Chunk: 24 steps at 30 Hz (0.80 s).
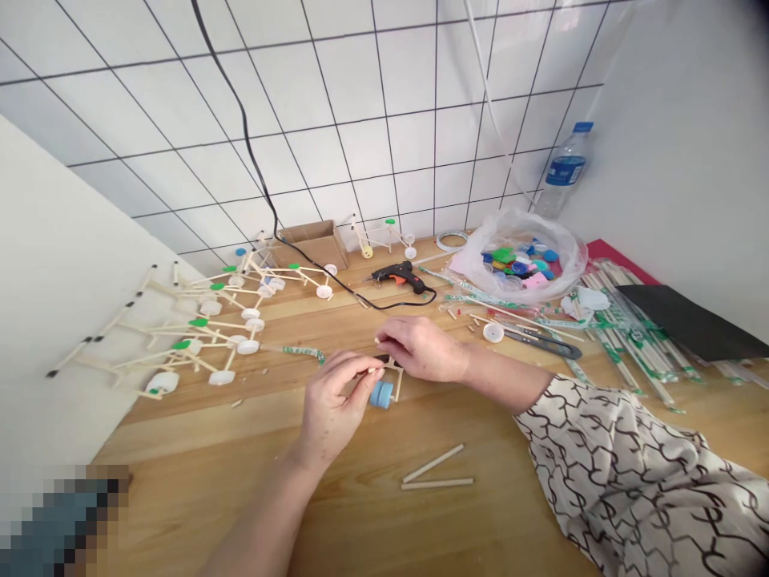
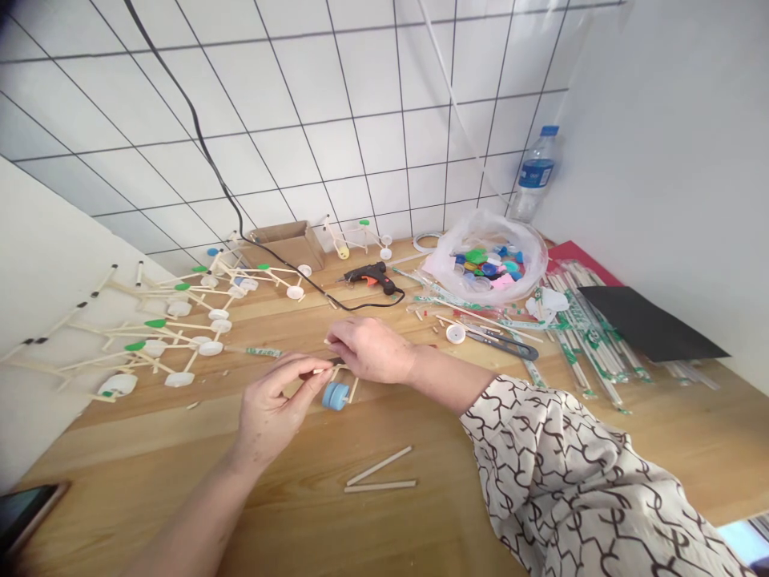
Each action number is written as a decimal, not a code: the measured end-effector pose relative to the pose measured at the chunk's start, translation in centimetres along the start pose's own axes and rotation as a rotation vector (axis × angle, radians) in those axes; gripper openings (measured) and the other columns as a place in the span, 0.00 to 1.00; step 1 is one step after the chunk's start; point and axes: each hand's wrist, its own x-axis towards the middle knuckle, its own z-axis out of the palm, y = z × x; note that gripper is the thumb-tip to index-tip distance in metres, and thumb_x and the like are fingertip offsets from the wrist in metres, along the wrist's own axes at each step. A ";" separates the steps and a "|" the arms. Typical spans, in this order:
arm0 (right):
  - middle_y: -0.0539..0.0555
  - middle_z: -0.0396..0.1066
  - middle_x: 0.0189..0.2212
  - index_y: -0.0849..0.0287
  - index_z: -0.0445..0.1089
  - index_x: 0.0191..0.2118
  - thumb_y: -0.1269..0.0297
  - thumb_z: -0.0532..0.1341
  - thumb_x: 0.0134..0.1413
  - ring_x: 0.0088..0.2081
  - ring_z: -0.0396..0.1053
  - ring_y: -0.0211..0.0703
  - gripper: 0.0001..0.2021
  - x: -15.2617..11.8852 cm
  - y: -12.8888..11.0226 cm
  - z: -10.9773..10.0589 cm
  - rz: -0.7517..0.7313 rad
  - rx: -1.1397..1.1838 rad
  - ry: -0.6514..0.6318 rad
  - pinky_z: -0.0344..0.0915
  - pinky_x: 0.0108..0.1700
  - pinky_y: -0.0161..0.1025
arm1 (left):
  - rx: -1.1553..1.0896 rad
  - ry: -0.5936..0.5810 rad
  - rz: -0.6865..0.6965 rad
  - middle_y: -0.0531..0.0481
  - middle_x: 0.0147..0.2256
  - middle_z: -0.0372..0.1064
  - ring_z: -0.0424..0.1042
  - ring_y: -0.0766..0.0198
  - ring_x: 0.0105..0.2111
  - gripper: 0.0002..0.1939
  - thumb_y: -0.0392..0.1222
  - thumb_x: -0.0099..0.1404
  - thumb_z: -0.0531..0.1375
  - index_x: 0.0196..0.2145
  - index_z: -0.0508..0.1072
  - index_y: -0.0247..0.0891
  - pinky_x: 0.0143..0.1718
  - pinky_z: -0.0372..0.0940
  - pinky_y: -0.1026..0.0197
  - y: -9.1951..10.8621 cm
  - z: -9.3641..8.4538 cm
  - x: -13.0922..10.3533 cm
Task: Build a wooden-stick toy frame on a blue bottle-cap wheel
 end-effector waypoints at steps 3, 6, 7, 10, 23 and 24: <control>0.54 0.69 0.28 0.62 0.66 0.32 0.73 0.56 0.56 0.29 0.64 0.37 0.03 0.0 0.0 0.0 -0.006 0.004 -0.006 0.58 0.32 0.33 | 0.008 0.001 0.021 0.51 0.29 0.74 0.72 0.65 0.29 0.04 0.37 0.61 0.59 0.30 0.75 0.39 0.35 0.67 0.61 -0.1 0.0 -0.1; 0.54 0.70 0.28 0.62 0.66 0.32 0.73 0.56 0.56 0.29 0.64 0.38 0.03 0.0 0.0 -0.1 -0.007 0.003 -0.009 0.58 0.32 0.33 | 0.013 0.004 0.037 0.51 0.29 0.74 0.72 0.64 0.30 0.04 0.36 0.61 0.59 0.30 0.75 0.39 0.35 0.67 0.61 -0.2 0.0 -0.2; 0.53 0.70 0.28 0.61 0.66 0.32 0.73 0.56 0.56 0.29 0.64 0.38 0.03 0.0 0.0 -0.1 -0.011 0.001 -0.011 0.58 0.33 0.33 | 0.015 0.002 0.037 0.51 0.29 0.74 0.72 0.64 0.30 0.04 0.36 0.61 0.59 0.30 0.75 0.39 0.36 0.67 0.61 -0.2 0.0 -0.2; 0.54 0.70 0.28 0.62 0.66 0.32 0.73 0.56 0.56 0.29 0.64 0.38 0.04 0.0 0.0 -0.1 -0.025 -0.002 -0.015 0.58 0.33 0.33 | 0.021 -0.006 0.017 0.50 0.31 0.75 0.72 0.64 0.30 0.03 0.36 0.61 0.60 0.32 0.74 0.39 0.35 0.68 0.61 -0.2 0.0 -0.3; 0.56 0.72 0.30 0.63 0.67 0.34 0.73 0.54 0.58 0.31 0.67 0.40 0.05 -0.1 0.0 0.0 -0.037 -0.007 -0.027 0.60 0.35 0.34 | 0.058 0.042 0.048 0.52 0.28 0.74 0.71 0.66 0.29 0.03 0.34 0.60 0.60 0.29 0.72 0.39 0.36 0.66 0.62 0.1 -0.5 -0.4; 0.56 0.72 0.30 0.63 0.67 0.34 0.73 0.54 0.58 0.31 0.67 0.40 0.05 -0.1 0.0 0.1 -0.039 -0.008 -0.023 0.60 0.35 0.34 | 0.058 0.039 0.058 0.52 0.28 0.73 0.71 0.66 0.29 0.03 0.33 0.60 0.60 0.29 0.72 0.39 0.37 0.66 0.62 0.2 -0.6 -0.4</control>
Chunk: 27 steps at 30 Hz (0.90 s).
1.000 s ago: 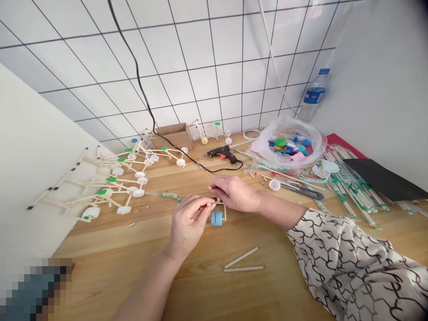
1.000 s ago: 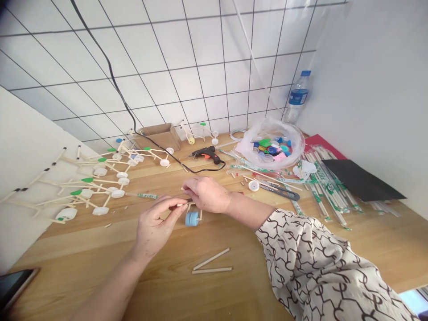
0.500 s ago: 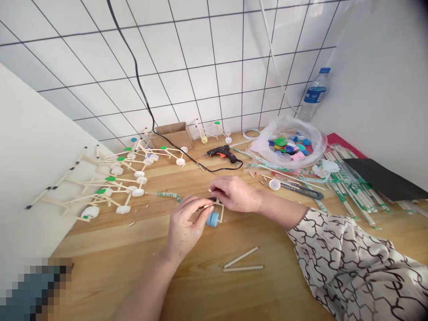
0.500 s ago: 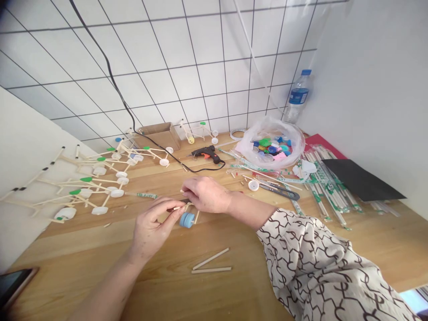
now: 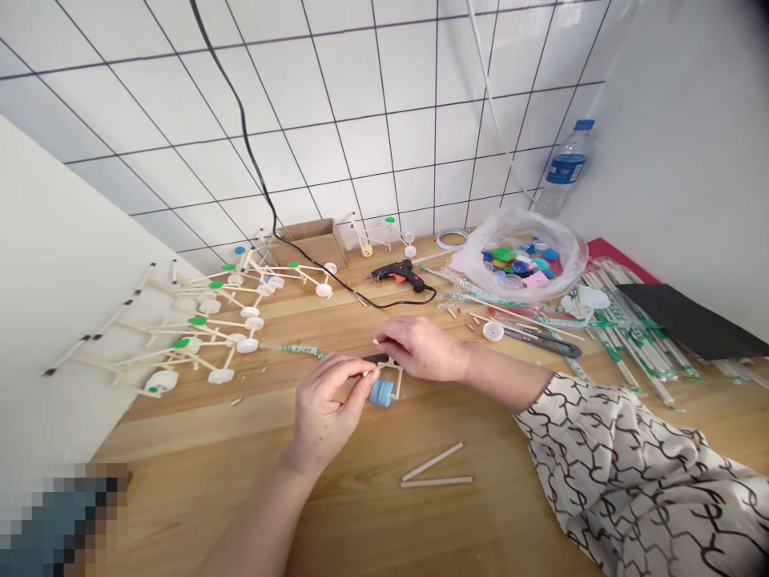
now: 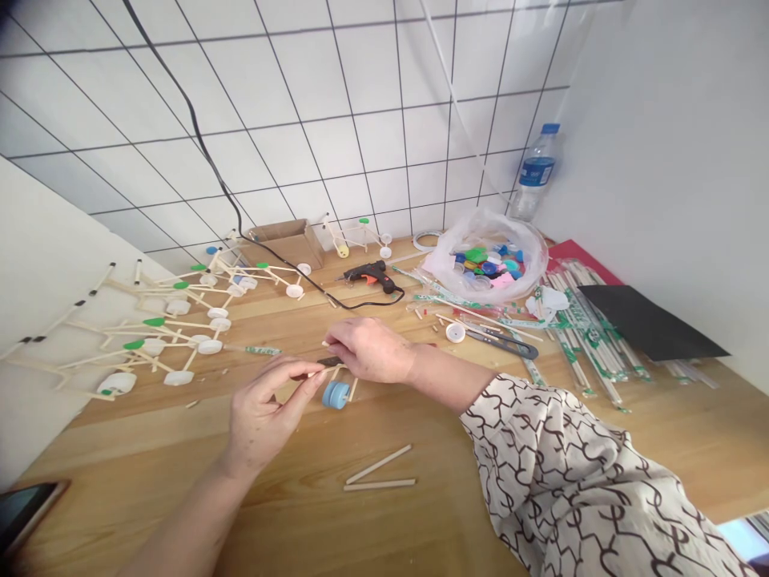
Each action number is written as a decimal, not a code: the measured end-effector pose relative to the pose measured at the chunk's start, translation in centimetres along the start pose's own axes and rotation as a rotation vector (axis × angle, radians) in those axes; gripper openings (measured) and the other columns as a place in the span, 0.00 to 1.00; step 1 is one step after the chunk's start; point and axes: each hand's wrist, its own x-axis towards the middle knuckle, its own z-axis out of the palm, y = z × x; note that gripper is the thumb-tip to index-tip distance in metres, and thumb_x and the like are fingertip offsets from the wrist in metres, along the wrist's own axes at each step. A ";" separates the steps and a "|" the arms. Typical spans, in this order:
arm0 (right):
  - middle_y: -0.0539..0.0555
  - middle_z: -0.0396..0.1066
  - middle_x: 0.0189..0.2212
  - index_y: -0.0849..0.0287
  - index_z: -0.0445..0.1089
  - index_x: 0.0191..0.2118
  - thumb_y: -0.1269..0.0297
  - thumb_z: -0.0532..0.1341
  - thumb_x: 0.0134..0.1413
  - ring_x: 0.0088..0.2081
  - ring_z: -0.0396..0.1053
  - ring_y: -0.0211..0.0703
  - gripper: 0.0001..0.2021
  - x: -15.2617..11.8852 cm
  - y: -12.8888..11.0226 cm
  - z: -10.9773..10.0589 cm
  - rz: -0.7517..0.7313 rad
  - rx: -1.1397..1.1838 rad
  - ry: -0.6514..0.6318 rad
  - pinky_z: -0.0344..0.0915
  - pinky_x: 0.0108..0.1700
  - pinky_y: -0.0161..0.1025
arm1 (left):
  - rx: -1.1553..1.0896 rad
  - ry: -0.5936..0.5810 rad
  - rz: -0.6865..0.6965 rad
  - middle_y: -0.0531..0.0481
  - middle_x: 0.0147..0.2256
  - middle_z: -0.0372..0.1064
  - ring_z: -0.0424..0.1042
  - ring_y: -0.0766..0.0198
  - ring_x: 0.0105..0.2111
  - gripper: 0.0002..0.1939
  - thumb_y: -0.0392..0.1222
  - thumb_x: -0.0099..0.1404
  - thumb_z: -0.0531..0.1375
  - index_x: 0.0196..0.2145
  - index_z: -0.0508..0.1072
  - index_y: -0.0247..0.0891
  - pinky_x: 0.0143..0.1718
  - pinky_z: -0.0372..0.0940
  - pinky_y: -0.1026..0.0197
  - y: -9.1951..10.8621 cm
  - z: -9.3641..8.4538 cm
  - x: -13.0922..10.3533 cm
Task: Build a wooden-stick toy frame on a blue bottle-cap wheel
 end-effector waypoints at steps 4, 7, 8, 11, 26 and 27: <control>0.56 0.72 0.30 0.63 0.67 0.34 0.73 0.55 0.57 0.31 0.67 0.40 0.05 0.1 0.1 0.0 -0.001 -0.003 0.008 0.60 0.34 0.34 | -0.009 -0.008 0.039 0.52 0.28 0.73 0.71 0.66 0.30 0.03 0.32 0.60 0.60 0.30 0.73 0.38 0.36 0.66 0.62 0.1 0.0 0.0; 0.56 0.72 0.29 0.63 0.67 0.34 0.73 0.55 0.57 0.31 0.67 0.40 0.05 0.1 0.0 0.0 -0.011 0.005 0.017 0.60 0.34 0.34 | -0.016 -0.007 0.053 0.52 0.28 0.73 0.71 0.66 0.30 0.03 0.32 0.60 0.60 0.30 0.73 0.38 0.35 0.65 0.63 0.0 0.0 0.0; 0.56 0.72 0.29 0.63 0.67 0.34 0.73 0.55 0.57 0.31 0.67 0.39 0.05 0.1 0.0 0.0 -0.015 0.007 0.022 0.60 0.34 0.34 | -0.014 -0.005 0.055 0.52 0.28 0.73 0.71 0.66 0.30 0.03 0.32 0.60 0.61 0.31 0.73 0.38 0.35 0.65 0.63 0.0 0.0 0.0; 0.55 0.72 0.28 0.63 0.67 0.33 0.73 0.55 0.57 0.30 0.66 0.39 0.05 0.1 0.0 0.0 -0.026 0.009 0.033 0.59 0.33 0.33 | -0.007 0.005 0.061 0.53 0.28 0.73 0.71 0.67 0.30 0.04 0.31 0.59 0.61 0.31 0.73 0.38 0.35 0.65 0.63 -0.1 0.0 -0.1; 0.53 0.70 0.26 0.62 0.66 0.32 0.74 0.54 0.57 0.28 0.64 0.37 0.06 -0.1 -0.3 -0.1 -0.083 0.004 0.042 0.58 0.32 0.33 | 0.010 0.018 0.046 0.51 0.30 0.74 0.71 0.66 0.30 0.03 0.34 0.59 0.62 0.34 0.72 0.38 0.35 0.67 0.63 -0.1 0.0 -0.2; 0.53 0.70 0.26 0.62 0.66 0.32 0.73 0.54 0.58 0.28 0.64 0.37 0.06 -0.1 -0.3 -0.1 -0.083 0.001 0.040 0.58 0.32 0.33 | 0.012 0.019 0.039 0.51 0.30 0.74 0.71 0.66 0.30 0.04 0.34 0.59 0.62 0.34 0.72 0.38 0.35 0.67 0.63 -0.1 0.0 -0.2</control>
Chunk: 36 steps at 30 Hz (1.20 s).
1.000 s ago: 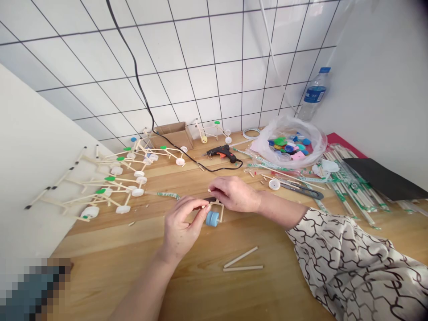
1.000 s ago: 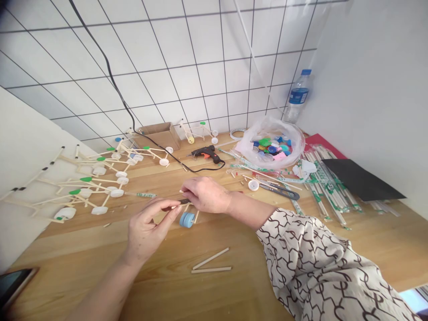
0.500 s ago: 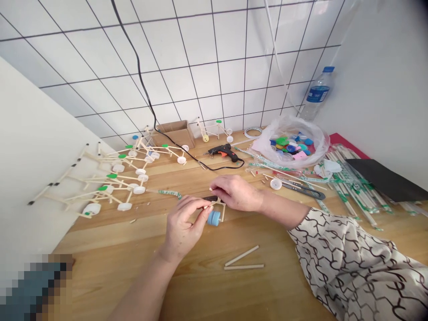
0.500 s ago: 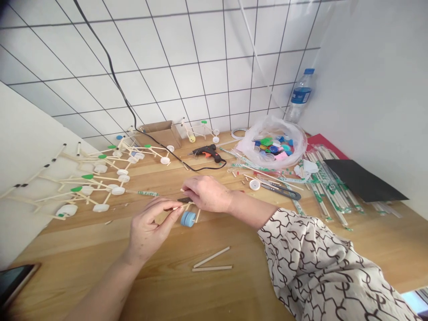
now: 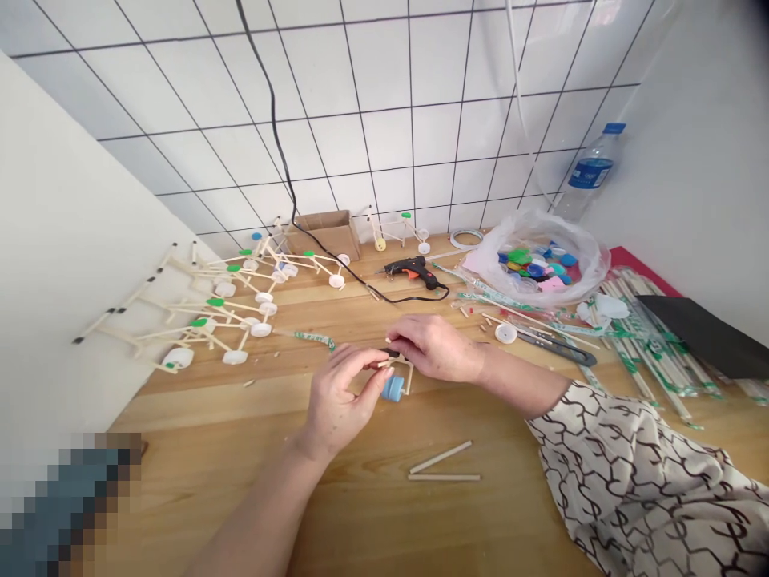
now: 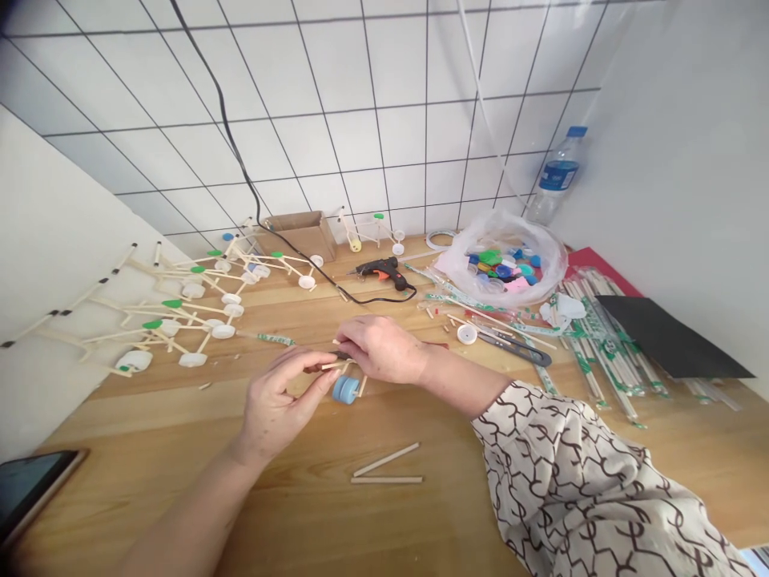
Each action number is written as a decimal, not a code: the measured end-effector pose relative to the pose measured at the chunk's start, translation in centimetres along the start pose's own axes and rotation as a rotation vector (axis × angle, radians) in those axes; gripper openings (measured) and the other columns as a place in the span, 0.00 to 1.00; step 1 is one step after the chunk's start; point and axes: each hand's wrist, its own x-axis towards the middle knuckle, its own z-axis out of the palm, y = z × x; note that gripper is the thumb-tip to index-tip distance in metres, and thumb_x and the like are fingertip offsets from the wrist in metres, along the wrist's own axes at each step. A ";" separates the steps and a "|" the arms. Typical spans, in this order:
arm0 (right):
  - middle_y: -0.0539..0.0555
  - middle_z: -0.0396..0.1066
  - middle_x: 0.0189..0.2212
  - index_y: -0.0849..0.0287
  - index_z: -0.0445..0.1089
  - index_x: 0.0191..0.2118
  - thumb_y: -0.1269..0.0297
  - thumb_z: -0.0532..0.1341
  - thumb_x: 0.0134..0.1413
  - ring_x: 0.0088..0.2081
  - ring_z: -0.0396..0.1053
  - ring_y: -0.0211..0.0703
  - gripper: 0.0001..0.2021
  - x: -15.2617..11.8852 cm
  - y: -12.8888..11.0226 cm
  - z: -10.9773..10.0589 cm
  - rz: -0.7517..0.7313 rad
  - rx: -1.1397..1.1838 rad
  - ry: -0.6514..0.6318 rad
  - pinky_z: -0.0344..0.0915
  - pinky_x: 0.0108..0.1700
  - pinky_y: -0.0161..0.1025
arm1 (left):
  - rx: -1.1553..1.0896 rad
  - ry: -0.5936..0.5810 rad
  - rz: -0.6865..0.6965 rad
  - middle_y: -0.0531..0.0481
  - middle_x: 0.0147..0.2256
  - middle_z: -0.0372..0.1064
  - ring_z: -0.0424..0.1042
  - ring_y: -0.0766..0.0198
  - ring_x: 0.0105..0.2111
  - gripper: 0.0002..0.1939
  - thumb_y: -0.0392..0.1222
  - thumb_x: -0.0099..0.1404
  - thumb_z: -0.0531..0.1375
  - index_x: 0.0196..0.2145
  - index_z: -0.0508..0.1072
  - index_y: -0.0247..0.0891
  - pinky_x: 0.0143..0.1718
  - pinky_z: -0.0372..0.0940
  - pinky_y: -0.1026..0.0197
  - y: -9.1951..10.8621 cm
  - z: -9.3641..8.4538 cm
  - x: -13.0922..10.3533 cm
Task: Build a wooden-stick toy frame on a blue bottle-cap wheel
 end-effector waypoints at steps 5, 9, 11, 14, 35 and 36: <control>0.53 0.69 0.25 0.62 0.66 0.31 0.73 0.54 0.58 0.28 0.63 0.37 0.06 0.0 0.0 0.1 0.006 0.001 0.013 0.58 0.31 0.32 | -0.006 0.002 -0.021 0.51 0.30 0.74 0.71 0.66 0.30 0.04 0.34 0.59 0.62 0.35 0.72 0.37 0.34 0.67 0.63 -0.1 0.0 -0.1; 0.53 0.69 0.26 0.62 0.66 0.32 0.73 0.54 0.57 0.28 0.63 0.37 0.06 0.0 0.1 0.1 0.012 -0.004 0.011 0.58 0.32 0.32 | -0.009 0.007 -0.017 0.51 0.30 0.74 0.71 0.67 0.30 0.04 0.34 0.59 0.62 0.34 0.72 0.37 0.34 0.67 0.63 -0.1 0.0 -0.1; 0.53 0.69 0.26 0.62 0.66 0.32 0.73 0.54 0.57 0.28 0.64 0.37 0.05 -0.1 0.1 0.1 0.010 -0.006 0.012 0.58 0.31 0.32 | -0.014 0.012 -0.010 0.52 0.30 0.73 0.71 0.67 0.30 0.04 0.33 0.59 0.62 0.34 0.72 0.37 0.34 0.67 0.64 -0.1 0.0 0.0; 0.53 0.70 0.26 0.62 0.66 0.32 0.74 0.54 0.56 0.28 0.64 0.37 0.05 -0.1 0.2 0.1 0.016 -0.009 0.013 0.58 0.31 0.32 | -0.021 0.012 0.012 0.52 0.29 0.73 0.70 0.68 0.29 0.04 0.32 0.59 0.62 0.33 0.72 0.37 0.34 0.66 0.64 -0.2 0.0 0.0; 0.52 0.70 0.26 0.61 0.67 0.31 0.74 0.56 0.56 0.28 0.65 0.36 0.05 0.2 0.5 0.2 0.086 0.010 0.017 0.58 0.31 0.32 | -0.055 -0.026 0.011 0.51 0.28 0.73 0.70 0.65 0.29 0.04 0.31 0.60 0.60 0.30 0.73 0.38 0.34 0.65 0.61 -0.1 0.0 0.1; 0.52 0.69 0.26 0.61 0.67 0.31 0.74 0.56 0.56 0.28 0.64 0.36 0.04 0.2 0.5 0.2 0.089 0.011 0.020 0.57 0.31 0.32 | -0.058 -0.027 0.013 0.51 0.28 0.73 0.70 0.65 0.30 0.04 0.31 0.60 0.60 0.30 0.73 0.37 0.34 0.65 0.61 -0.1 0.0 0.1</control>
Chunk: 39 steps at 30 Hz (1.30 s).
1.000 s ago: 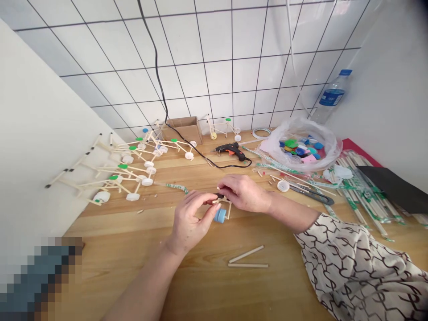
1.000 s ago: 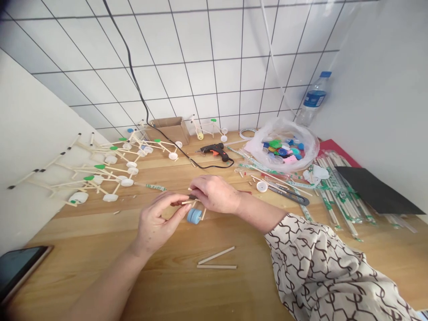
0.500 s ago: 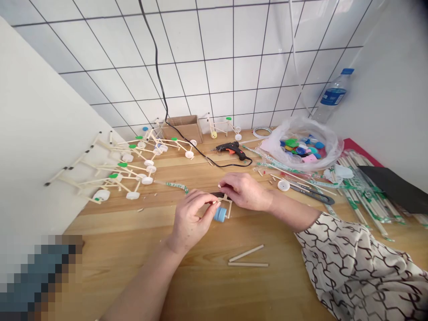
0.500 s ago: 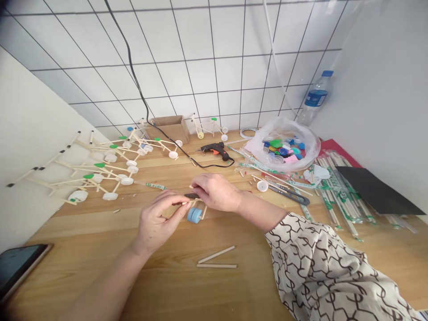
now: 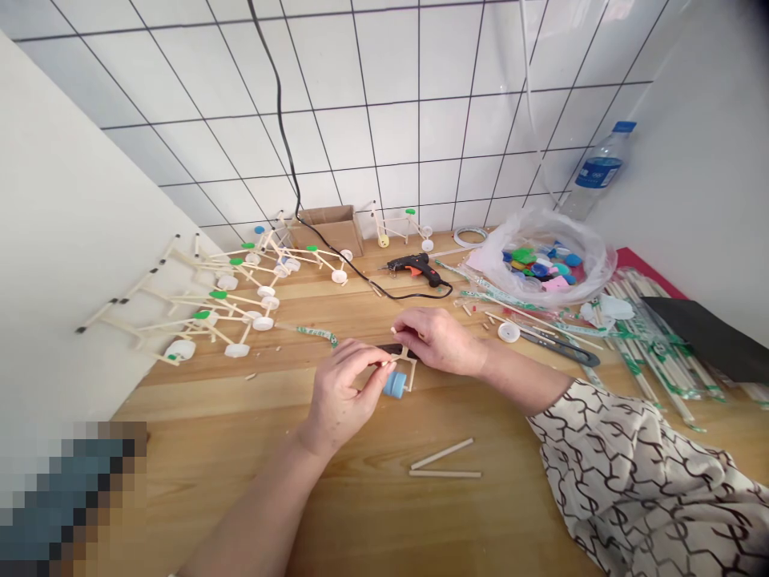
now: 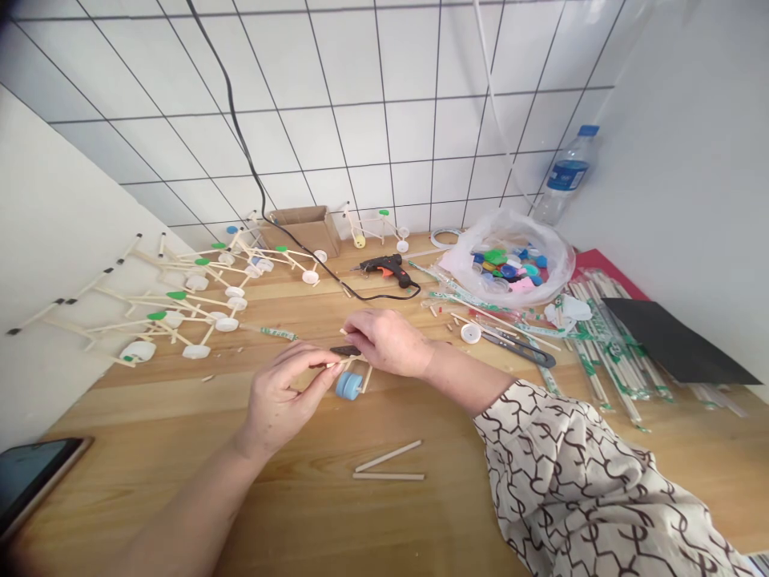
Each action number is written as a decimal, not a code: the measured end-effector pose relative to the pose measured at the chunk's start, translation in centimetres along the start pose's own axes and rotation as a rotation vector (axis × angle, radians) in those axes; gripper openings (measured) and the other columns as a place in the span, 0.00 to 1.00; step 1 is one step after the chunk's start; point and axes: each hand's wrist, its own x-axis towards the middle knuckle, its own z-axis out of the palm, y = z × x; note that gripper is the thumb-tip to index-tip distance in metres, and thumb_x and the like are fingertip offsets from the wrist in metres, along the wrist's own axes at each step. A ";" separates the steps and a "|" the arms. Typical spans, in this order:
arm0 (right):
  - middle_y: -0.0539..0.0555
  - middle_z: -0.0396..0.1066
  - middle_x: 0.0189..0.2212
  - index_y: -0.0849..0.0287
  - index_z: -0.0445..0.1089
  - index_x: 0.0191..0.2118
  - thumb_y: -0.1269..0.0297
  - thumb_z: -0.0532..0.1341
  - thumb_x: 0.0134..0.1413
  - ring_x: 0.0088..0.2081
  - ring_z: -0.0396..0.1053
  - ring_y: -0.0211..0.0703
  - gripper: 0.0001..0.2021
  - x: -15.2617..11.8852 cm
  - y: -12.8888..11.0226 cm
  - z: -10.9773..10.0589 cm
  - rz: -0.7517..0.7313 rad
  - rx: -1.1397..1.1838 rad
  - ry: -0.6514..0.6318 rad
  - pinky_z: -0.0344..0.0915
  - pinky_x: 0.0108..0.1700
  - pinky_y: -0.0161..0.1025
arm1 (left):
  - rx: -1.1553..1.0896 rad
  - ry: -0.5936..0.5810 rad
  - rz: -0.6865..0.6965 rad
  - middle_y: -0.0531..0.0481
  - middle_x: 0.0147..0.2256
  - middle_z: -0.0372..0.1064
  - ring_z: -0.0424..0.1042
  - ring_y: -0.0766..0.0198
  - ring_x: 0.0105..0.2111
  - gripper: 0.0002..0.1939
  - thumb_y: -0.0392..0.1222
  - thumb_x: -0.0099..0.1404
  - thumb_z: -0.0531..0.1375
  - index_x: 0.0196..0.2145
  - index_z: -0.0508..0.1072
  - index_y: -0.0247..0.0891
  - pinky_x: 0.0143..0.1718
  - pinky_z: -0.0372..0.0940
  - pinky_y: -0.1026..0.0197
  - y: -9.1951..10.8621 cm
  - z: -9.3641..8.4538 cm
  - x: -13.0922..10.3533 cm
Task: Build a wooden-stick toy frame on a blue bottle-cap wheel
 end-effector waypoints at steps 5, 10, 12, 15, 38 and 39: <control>0.51 0.69 0.25 0.62 0.66 0.31 0.74 0.57 0.55 0.27 0.64 0.35 0.04 0.0 0.1 0.2 0.020 0.014 0.016 0.57 0.31 0.31 | 0.001 -0.008 -0.004 0.50 0.28 0.73 0.70 0.65 0.30 0.04 0.31 0.60 0.60 0.30 0.73 0.38 0.34 0.65 0.61 0.0 0.0 0.0; 0.51 0.68 0.25 0.61 0.66 0.30 0.74 0.56 0.55 0.27 0.63 0.35 0.05 0.0 0.3 0.2 0.025 0.041 0.024 0.56 0.30 0.31 | 0.014 -0.017 -0.014 0.51 0.28 0.73 0.70 0.65 0.30 0.05 0.32 0.61 0.59 0.30 0.73 0.38 0.34 0.65 0.61 0.1 0.0 0.0; 0.50 0.68 0.25 0.61 0.65 0.29 0.74 0.56 0.55 0.27 0.62 0.34 0.05 0.0 0.3 0.1 0.029 0.047 0.026 0.56 0.30 0.31 | 0.012 -0.017 -0.018 0.51 0.28 0.73 0.70 0.65 0.30 0.05 0.32 0.61 0.59 0.30 0.73 0.38 0.34 0.65 0.61 0.1 0.0 0.0; 0.50 0.67 0.24 0.61 0.65 0.29 0.74 0.56 0.55 0.25 0.61 0.34 0.05 0.1 0.3 0.2 0.025 0.058 0.041 0.56 0.29 0.31 | 0.006 -0.016 -0.016 0.50 0.28 0.73 0.70 0.65 0.30 0.04 0.32 0.61 0.59 0.30 0.73 0.38 0.34 0.65 0.61 0.1 0.0 0.0; 0.48 0.63 0.23 0.61 0.65 0.29 0.74 0.56 0.53 0.25 0.57 0.33 0.04 0.1 0.2 0.3 0.075 0.065 0.008 0.53 0.29 0.30 | 0.060 -0.001 -0.061 0.51 0.30 0.73 0.71 0.64 0.30 0.05 0.37 0.58 0.62 0.35 0.72 0.38 0.35 0.67 0.61 -0.1 -0.3 -0.2; 0.48 0.63 0.23 0.61 0.65 0.29 0.74 0.56 0.54 0.25 0.57 0.33 0.04 0.1 0.2 0.3 0.076 0.064 0.003 0.53 0.29 0.30 | 0.041 -0.003 -0.082 0.51 0.30 0.73 0.71 0.64 0.30 0.06 0.37 0.58 0.62 0.35 0.73 0.38 0.35 0.67 0.61 -0.1 -0.4 -0.2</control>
